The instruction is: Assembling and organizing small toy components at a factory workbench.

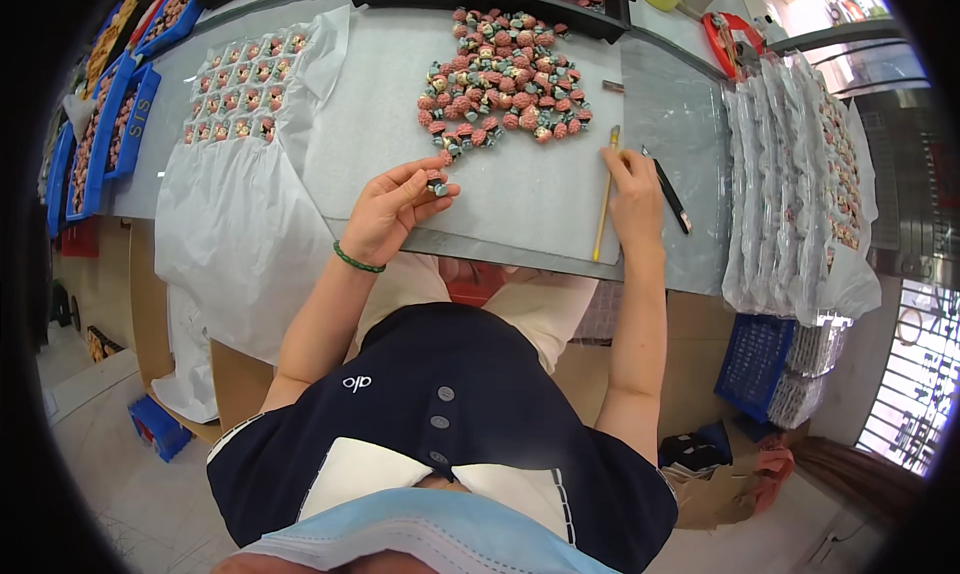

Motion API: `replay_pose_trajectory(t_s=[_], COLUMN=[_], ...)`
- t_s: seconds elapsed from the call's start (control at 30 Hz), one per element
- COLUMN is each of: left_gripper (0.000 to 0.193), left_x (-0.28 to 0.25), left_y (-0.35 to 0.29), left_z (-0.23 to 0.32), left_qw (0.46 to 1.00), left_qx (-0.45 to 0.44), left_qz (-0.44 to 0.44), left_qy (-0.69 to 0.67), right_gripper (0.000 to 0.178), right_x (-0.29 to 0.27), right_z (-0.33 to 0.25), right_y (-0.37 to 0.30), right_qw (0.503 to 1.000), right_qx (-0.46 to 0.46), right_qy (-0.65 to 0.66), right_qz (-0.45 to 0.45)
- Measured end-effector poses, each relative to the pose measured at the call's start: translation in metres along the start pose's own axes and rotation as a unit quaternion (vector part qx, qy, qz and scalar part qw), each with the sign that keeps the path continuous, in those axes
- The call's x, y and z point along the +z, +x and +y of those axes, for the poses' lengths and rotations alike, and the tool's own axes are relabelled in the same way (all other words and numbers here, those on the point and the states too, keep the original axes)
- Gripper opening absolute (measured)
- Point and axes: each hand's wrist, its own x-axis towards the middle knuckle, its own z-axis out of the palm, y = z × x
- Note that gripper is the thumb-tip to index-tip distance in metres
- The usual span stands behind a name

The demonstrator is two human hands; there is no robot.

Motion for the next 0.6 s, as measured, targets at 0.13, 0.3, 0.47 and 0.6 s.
replay_pose_trajectory(t_s=[0.13, 0.3, 0.47, 0.6], left_gripper=[0.028, 0.027, 0.028, 0.028], left_x=[0.0, 0.003, -0.008, -0.005], left_y=[-0.003, -0.007, -0.013, -0.007], left_z=[0.002, 0.005, 0.007, 0.006], left_qw=[1.0, 0.998, 0.998, 0.997], left_qx=[-0.012, -0.035, -0.011, 0.004], left_qz=[0.005, 0.006, 0.023, 0.001], left_qy=[-0.017, -0.057, 0.049, 0.077], right_gripper=[0.03, 0.028, 0.023, 0.017], right_x=[-0.009, 0.024, 0.048, 0.029], right_z=[-0.049, -0.114, -0.118, -0.139], right_y=[0.022, 0.048, 0.044, 0.028], right_qw=[0.997, 0.983, 0.987, 0.766], right_qx=[0.051, -0.041, -0.038, 0.26], right_qy=[0.028, 0.175, 0.157, 0.585], right_qz=[0.043, 0.035, 0.014, -0.059])
